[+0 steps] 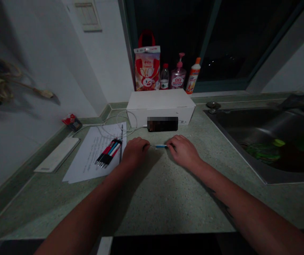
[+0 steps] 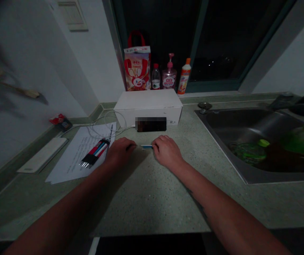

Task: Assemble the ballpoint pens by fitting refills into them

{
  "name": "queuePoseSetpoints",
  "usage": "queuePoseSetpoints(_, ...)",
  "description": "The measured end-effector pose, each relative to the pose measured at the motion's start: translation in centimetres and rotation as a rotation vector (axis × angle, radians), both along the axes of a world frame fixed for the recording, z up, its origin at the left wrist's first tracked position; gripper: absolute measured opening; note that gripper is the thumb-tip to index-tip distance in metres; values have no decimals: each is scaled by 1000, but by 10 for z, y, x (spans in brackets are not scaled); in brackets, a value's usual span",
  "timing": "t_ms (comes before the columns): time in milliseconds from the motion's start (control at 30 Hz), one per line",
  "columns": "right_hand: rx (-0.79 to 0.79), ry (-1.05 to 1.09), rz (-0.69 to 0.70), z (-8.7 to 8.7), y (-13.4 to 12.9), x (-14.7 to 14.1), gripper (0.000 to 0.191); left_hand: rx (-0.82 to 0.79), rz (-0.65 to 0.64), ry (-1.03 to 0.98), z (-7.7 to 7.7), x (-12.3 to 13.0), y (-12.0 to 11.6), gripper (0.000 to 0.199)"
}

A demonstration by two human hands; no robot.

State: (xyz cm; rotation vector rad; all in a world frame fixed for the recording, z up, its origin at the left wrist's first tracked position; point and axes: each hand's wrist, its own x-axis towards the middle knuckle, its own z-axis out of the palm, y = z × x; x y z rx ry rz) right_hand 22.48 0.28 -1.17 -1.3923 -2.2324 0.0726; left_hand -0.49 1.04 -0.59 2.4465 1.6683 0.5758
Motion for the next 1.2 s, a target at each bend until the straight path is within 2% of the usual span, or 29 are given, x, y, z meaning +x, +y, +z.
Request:
queuePoseSetpoints(267,-68,-53,169,0,-6,-5,11,-59,-1,101,-7,3,4,21)
queuePoseSetpoints(767,-73,-71,178,-3,-5,-5,8,-74,42,47,-8,2,6,17)
queuePoseSetpoints(867,-67,-19,172,-1,-5,-5,10,-69,80,-142,-6,3,5,20)
queuePoseSetpoints(967,-39,60,215,3,-7,-6,21,-107,78,-381,-2,9,-2,28)
queuePoseSetpoints(1067,-28,106,308,5,-11,-8,30,-282,-50,-621,0,18,-12,41)
queuePoseSetpoints(1200,-51,148,333,1,-11,-9,22,-437,-79,-785,0,25,-19,49)
